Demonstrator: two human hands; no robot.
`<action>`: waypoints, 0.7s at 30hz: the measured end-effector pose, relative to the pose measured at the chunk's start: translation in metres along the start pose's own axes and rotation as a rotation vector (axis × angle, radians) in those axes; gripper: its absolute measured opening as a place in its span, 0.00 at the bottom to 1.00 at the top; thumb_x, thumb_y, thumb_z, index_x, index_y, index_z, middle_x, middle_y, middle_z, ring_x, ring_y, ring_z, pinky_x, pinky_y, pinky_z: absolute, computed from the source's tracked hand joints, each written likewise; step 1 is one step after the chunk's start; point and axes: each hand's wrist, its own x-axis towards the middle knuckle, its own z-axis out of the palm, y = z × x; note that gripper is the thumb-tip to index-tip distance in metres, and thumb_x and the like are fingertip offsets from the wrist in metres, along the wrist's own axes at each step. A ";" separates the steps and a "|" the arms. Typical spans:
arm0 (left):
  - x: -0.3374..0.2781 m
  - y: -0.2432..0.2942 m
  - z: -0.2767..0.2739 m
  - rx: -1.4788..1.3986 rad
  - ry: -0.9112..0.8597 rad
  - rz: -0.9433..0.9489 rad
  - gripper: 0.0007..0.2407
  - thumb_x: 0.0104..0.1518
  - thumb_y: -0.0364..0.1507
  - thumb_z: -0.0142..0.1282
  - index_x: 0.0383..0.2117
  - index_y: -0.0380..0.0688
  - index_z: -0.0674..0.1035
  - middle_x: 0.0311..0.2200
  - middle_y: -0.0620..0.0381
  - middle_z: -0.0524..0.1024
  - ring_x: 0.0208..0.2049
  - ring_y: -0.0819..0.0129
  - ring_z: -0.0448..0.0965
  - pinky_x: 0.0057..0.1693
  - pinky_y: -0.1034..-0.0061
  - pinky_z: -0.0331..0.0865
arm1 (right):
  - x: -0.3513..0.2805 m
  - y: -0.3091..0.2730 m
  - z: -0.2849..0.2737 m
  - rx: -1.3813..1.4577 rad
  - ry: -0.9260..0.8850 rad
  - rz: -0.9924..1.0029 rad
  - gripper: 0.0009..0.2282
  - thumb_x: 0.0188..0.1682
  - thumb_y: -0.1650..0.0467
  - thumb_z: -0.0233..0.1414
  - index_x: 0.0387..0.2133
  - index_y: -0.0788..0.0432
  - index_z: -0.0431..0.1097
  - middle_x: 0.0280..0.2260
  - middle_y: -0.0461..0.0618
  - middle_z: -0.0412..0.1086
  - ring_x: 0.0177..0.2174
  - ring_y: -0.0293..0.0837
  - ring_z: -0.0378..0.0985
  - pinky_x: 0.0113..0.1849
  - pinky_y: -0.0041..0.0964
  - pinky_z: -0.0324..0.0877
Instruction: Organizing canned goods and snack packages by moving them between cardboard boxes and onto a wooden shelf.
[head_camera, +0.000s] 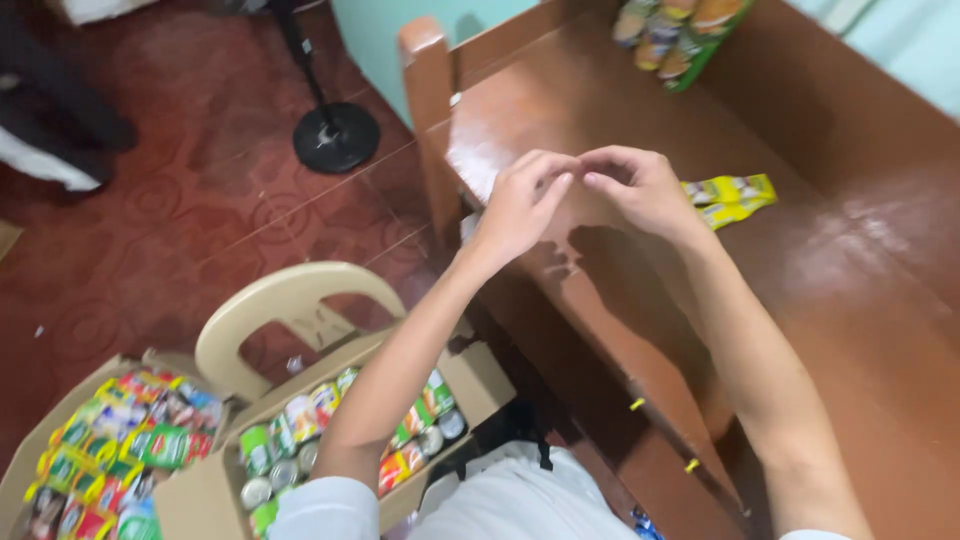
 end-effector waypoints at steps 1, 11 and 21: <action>0.011 0.001 0.010 -0.007 -0.011 0.012 0.08 0.63 0.25 0.56 0.45 0.38 0.81 0.42 0.49 0.81 0.45 0.60 0.83 0.52 0.70 0.76 | -0.002 0.002 -0.013 -0.005 0.017 0.001 0.10 0.53 0.73 0.57 0.46 0.63 0.76 0.39 0.46 0.78 0.39 0.33 0.78 0.44 0.31 0.74; 0.124 -0.010 0.091 -0.041 -0.022 0.146 0.07 0.60 0.22 0.56 0.43 0.37 0.80 0.40 0.48 0.80 0.43 0.59 0.83 0.51 0.70 0.76 | 0.043 0.055 -0.122 0.078 0.392 0.037 0.08 0.55 0.75 0.55 0.46 0.63 0.74 0.38 0.46 0.77 0.37 0.35 0.79 0.38 0.32 0.74; 0.220 -0.059 0.161 0.038 0.110 0.304 0.18 0.56 0.19 0.61 0.53 0.38 0.73 0.49 0.45 0.71 0.51 0.50 0.76 0.56 0.67 0.73 | 0.109 0.091 -0.175 -0.091 0.670 -0.145 0.25 0.53 0.77 0.58 0.63 0.63 0.58 0.59 0.57 0.63 0.54 0.45 0.74 0.51 0.39 0.76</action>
